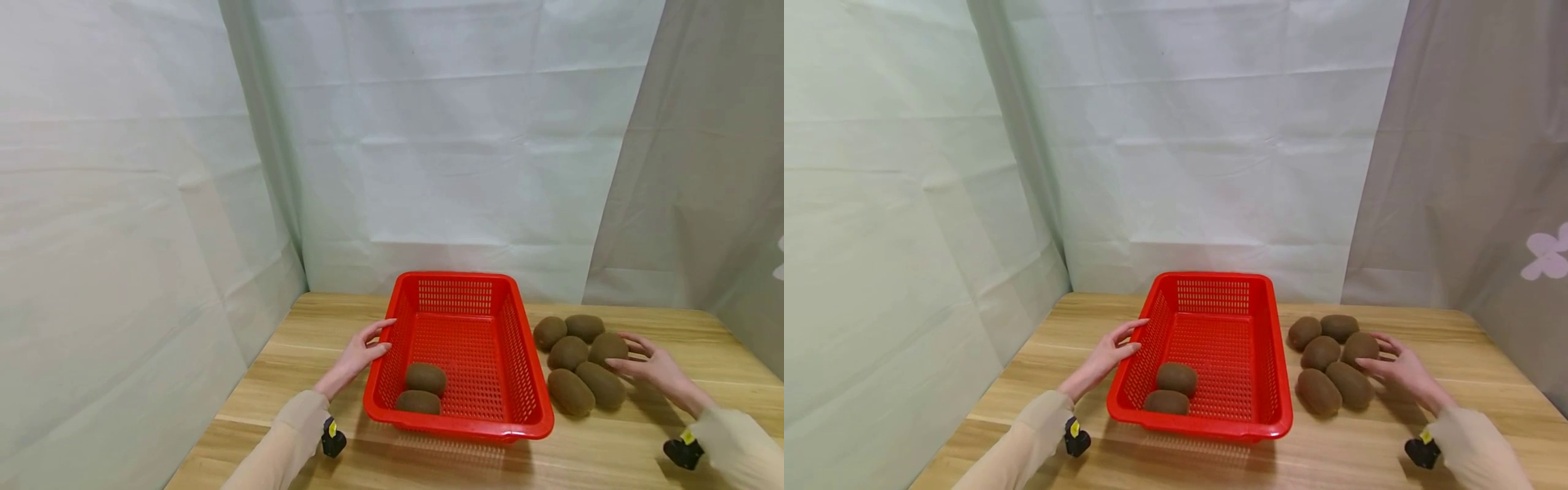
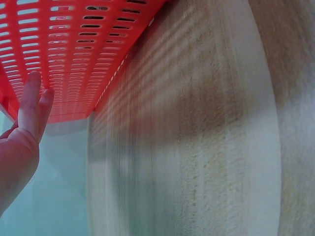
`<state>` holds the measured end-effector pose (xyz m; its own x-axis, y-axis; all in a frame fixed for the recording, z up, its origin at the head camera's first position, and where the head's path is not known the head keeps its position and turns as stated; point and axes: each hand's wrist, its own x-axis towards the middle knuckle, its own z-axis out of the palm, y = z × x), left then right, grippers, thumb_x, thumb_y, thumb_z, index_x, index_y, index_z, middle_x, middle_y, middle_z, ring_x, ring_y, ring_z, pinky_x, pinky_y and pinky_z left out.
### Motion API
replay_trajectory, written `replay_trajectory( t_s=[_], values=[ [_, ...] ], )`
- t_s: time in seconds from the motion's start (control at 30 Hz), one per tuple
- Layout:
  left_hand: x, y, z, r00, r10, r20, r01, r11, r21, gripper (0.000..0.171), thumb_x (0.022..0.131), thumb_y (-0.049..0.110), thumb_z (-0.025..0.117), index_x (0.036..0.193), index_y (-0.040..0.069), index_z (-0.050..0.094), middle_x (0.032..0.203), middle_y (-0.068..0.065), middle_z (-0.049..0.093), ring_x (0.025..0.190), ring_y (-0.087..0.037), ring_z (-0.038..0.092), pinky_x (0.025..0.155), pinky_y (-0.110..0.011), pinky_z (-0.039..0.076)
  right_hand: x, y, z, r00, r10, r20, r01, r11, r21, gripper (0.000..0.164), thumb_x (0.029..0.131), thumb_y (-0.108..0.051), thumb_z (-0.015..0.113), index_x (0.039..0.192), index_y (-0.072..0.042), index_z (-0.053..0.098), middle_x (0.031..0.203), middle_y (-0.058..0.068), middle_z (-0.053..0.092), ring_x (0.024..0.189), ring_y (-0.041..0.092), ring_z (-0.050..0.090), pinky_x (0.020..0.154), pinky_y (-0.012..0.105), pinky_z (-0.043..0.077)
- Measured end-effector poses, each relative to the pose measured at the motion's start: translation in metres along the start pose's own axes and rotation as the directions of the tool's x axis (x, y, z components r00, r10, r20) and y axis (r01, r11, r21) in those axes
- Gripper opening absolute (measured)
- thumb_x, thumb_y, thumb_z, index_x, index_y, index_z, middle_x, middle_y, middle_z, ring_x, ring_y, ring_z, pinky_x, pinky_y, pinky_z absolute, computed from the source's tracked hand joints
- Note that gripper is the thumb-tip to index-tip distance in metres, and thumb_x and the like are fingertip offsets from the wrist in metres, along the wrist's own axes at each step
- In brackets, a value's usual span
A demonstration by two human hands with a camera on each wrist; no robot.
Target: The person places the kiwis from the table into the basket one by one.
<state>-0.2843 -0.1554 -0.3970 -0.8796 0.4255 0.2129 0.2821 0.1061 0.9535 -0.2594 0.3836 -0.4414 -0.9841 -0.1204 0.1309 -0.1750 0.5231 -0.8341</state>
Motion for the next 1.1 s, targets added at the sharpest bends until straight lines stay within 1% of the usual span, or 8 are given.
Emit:
replay_trajectory(
  t_s=[0.1, 0.2, 0.3, 0.4, 0.53, 0.73, 0.97, 1.1],
  values=[
    [0.000, 0.000, 0.000, 1.000, 0.001, -0.001, -0.001, 1.000, 0.002, 0.049, 0.088, -0.004, 0.050, 0.134, -0.006, 0.035, 0.121, -0.029, 0.043, 0.101, -0.040, 0.048, 0.079, -0.032, 0.045, 0.001, -0.002, -0.004, 1.000, -0.003, -0.012, 0.003, 1.000, 0.017, 0.070, 0.088, -0.019, 0.060, 0.138, 0.007, 0.020, 0.129, 0.039, 0.025, 0.101, 0.020, 0.050, 0.068, 0.032, 0.048],
    [0.000, 0.000, 0.000, 1.000, -0.005, 0.002, 0.005, 1.000, 0.003, 0.049, 0.088, -0.003, 0.050, 0.134, -0.006, 0.035, 0.121, -0.028, 0.043, 0.102, -0.039, 0.049, 0.079, -0.033, 0.045, 0.003, -0.004, -0.008, 1.000, -0.016, -0.015, 0.018, 0.997, 0.075, 0.069, 0.089, -0.017, 0.059, 0.141, 0.003, 0.018, 0.131, 0.040, 0.021, 0.092, -0.003, 0.048, 0.069, 0.029, 0.048],
    [-0.001, 0.001, 0.000, 1.000, -0.009, 0.005, 0.009, 1.000, 0.007, 0.049, 0.088, -0.003, 0.050, 0.135, -0.006, 0.035, 0.121, -0.028, 0.043, 0.102, -0.039, 0.049, 0.079, -0.033, 0.045, 0.005, -0.009, -0.011, 0.999, -0.033, -0.016, 0.034, 0.993, 0.110, 0.068, 0.089, -0.015, 0.057, 0.143, -0.004, 0.018, 0.133, 0.036, 0.022, 0.094, -0.008, 0.046, 0.071, 0.024, 0.047],
    [-0.001, 0.001, 0.000, 1.000, -0.013, 0.002, 0.013, 1.000, 0.008, 0.049, 0.088, -0.003, 0.050, 0.135, -0.005, 0.035, 0.121, -0.027, 0.043, 0.102, -0.039, 0.049, 0.079, -0.034, 0.045, 0.009, -0.019, -0.013, 0.999, -0.050, 0.001, 0.050, 0.995, 0.091, 0.067, 0.090, -0.017, 0.056, 0.144, -0.008, 0.019, 0.135, 0.033, 0.022, 0.110, 0.017, 0.045, 0.073, 0.021, 0.045],
    [-0.001, 0.001, 0.000, 1.000, -0.007, -0.004, 0.007, 1.000, 0.014, 0.048, 0.088, -0.003, 0.050, 0.134, -0.006, 0.036, 0.122, -0.027, 0.043, 0.102, -0.038, 0.049, 0.080, -0.034, 0.045, 0.015, -0.036, -0.013, 0.998, -0.059, 0.027, 0.057, 0.997, 0.060, 0.067, 0.090, -0.021, 0.057, 0.145, -0.010, 0.019, 0.137, 0.032, 0.020, 0.119, 0.041, 0.029, 0.074, 0.022, 0.045],
    [-0.001, -0.002, 0.000, 1.000, -0.002, -0.008, 0.002, 1.000, 0.013, 0.049, 0.087, -0.004, 0.051, 0.134, -0.006, 0.036, 0.123, -0.028, 0.043, 0.102, -0.039, 0.049, 0.079, -0.034, 0.046, 0.027, -0.061, -0.007, 0.996, -0.063, 0.059, 0.061, 0.998, 0.021, 0.066, 0.090, -0.025, 0.057, 0.145, -0.014, 0.021, 0.138, 0.027, 0.023, 0.116, 0.032, 0.038, 0.078, 0.030, 0.045],
    [0.000, -0.002, 0.001, 1.000, 0.005, -0.009, -0.005, 1.000, 0.010, 0.049, 0.087, -0.003, 0.051, 0.134, -0.006, 0.036, 0.123, -0.029, 0.042, 0.101, -0.039, 0.049, 0.079, -0.034, 0.046, 0.041, -0.090, 0.005, 0.987, -0.114, 0.117, 0.109, 0.993, 0.054, 0.064, 0.088, -0.023, 0.059, 0.143, -0.017, 0.027, 0.140, 0.023, 0.024, 0.120, 0.040, 0.030, 0.083, 0.053, 0.038],
    [0.001, -0.001, 0.000, 1.000, 0.008, -0.003, -0.007, 1.000, 0.017, 0.048, 0.088, -0.003, 0.051, 0.134, -0.006, 0.036, 0.126, -0.027, 0.040, 0.103, -0.039, 0.048, 0.080, -0.034, 0.045, 0.050, -0.107, 0.015, 0.973, -0.155, 0.173, 0.138, 0.985, 0.102, 0.064, 0.086, -0.020, 0.062, 0.142, -0.017, 0.031, 0.140, 0.019, 0.028, 0.122, 0.038, 0.029, 0.085, 0.049, 0.039]
  ],
)
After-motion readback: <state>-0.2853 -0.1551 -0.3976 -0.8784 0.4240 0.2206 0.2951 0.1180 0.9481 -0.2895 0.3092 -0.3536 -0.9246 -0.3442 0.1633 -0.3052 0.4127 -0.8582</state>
